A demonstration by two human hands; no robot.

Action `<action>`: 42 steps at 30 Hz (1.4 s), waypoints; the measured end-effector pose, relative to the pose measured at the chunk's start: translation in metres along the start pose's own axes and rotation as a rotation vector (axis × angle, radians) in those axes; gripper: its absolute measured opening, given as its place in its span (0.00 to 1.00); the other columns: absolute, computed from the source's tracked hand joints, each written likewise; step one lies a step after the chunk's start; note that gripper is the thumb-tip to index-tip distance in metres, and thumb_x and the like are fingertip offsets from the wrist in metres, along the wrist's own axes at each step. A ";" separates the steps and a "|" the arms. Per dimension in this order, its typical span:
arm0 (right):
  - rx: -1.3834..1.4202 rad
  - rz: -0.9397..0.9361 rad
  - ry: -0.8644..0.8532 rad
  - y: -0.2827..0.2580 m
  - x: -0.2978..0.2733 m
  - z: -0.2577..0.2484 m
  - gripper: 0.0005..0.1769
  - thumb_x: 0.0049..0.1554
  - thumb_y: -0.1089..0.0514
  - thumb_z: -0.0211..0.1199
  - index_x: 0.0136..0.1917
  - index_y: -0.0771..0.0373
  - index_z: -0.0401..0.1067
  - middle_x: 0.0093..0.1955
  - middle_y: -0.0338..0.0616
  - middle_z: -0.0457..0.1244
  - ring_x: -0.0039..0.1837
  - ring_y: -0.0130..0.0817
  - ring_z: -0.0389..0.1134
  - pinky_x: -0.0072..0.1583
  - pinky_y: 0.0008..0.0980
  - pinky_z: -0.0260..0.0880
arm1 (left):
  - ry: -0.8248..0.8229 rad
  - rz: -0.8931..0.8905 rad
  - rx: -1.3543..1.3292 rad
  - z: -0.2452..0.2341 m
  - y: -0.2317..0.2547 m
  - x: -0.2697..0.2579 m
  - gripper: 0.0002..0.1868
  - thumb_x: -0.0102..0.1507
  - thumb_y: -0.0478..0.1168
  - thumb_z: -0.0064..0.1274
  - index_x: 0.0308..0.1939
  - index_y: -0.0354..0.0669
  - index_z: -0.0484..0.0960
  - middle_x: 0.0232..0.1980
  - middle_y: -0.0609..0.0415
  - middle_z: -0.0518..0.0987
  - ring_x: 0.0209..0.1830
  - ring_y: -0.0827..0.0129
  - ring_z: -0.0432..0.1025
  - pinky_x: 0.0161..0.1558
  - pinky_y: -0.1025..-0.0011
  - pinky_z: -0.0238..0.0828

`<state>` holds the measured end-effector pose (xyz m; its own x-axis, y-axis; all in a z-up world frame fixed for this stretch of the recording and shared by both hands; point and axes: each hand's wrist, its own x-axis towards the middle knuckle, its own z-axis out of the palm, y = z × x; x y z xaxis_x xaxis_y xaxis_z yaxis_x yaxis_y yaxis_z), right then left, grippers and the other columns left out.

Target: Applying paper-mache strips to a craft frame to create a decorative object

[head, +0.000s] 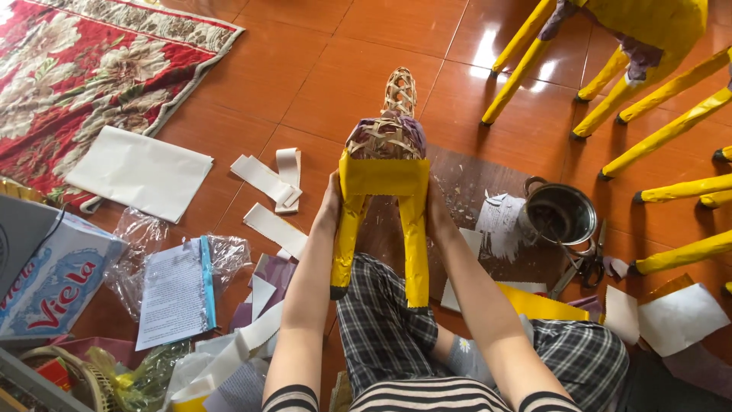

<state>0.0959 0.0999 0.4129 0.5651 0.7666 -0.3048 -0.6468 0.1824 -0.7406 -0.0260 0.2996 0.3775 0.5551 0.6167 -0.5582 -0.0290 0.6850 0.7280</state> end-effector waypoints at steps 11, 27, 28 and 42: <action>-0.630 -0.248 0.027 -0.043 -0.051 0.020 0.39 0.75 0.24 0.32 0.93 0.30 0.33 0.93 0.57 0.40 0.89 0.64 0.41 0.84 0.67 0.37 | -0.147 0.017 0.198 0.018 0.029 -0.032 0.55 0.69 0.83 0.34 0.84 0.47 0.63 0.77 0.38 0.74 0.68 0.43 0.78 0.70 0.44 0.75; 0.040 -0.060 -0.204 0.024 0.035 -0.049 0.35 0.69 0.25 0.50 0.84 0.35 0.62 0.68 0.35 0.73 0.64 0.25 0.76 0.69 0.30 0.76 | -0.201 -0.340 0.041 -0.030 -0.027 0.027 0.54 0.69 0.80 0.37 0.82 0.41 0.68 0.75 0.37 0.76 0.70 0.40 0.75 0.73 0.48 0.69; 0.094 -0.069 -0.226 0.051 0.060 -0.083 0.41 0.68 0.23 0.50 0.87 0.30 0.45 0.72 0.46 0.67 0.62 0.38 0.77 0.63 0.39 0.79 | -0.207 -0.384 0.011 -0.042 -0.030 0.028 0.53 0.69 0.80 0.38 0.82 0.40 0.68 0.75 0.37 0.76 0.70 0.40 0.75 0.73 0.48 0.68; -1.816 0.102 0.050 0.218 -0.108 -0.325 0.34 0.56 0.52 0.74 0.73 0.47 0.68 0.63 0.50 0.63 0.66 0.55 0.71 0.62 0.54 0.75 | -0.297 -0.680 -0.093 -0.092 -0.229 -0.082 0.46 0.73 0.68 0.42 0.80 0.33 0.69 0.75 0.29 0.74 0.74 0.35 0.70 0.77 0.48 0.62</action>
<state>0.0605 -0.1430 0.0898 0.5984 0.7077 -0.3757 0.6032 -0.7065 -0.3702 -0.1417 0.1275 0.2196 0.6763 -0.0761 -0.7327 0.3380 0.9158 0.2169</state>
